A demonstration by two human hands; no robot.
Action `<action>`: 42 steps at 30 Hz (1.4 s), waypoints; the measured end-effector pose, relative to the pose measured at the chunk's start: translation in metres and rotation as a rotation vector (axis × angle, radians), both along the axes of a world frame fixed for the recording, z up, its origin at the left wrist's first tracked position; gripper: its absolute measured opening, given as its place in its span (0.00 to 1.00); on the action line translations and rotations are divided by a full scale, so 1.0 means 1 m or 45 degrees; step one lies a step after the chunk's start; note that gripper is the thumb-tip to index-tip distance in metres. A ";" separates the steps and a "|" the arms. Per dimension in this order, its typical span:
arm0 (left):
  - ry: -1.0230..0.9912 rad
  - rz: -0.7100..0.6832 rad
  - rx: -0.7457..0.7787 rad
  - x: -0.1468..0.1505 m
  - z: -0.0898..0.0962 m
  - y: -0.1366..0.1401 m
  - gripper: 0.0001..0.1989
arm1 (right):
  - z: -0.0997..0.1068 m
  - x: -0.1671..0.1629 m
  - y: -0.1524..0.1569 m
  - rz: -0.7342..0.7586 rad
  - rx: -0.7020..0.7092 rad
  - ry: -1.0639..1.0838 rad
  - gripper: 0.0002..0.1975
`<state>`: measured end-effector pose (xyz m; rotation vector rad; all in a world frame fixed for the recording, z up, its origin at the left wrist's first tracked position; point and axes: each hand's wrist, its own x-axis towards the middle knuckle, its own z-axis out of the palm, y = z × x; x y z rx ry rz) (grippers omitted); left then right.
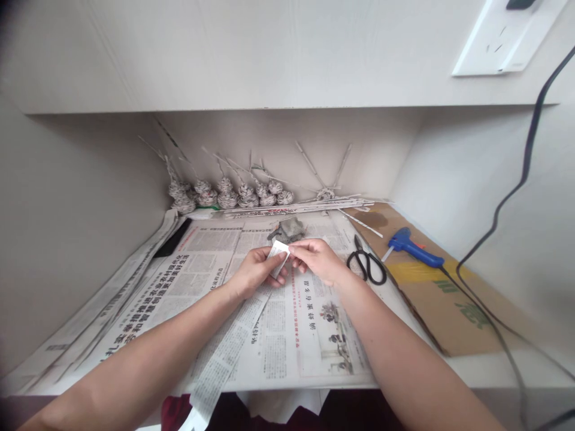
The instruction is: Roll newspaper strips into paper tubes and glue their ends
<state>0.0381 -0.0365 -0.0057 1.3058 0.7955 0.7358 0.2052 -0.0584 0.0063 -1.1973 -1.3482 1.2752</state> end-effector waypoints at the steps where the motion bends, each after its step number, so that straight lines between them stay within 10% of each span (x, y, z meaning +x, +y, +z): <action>1: 0.000 0.005 0.004 0.000 0.000 0.000 0.19 | 0.000 0.000 0.000 -0.011 0.002 0.015 0.13; 42: 0.093 0.024 -0.038 -0.001 -0.003 0.003 0.22 | -0.007 0.001 0.001 -0.030 0.088 -0.066 0.19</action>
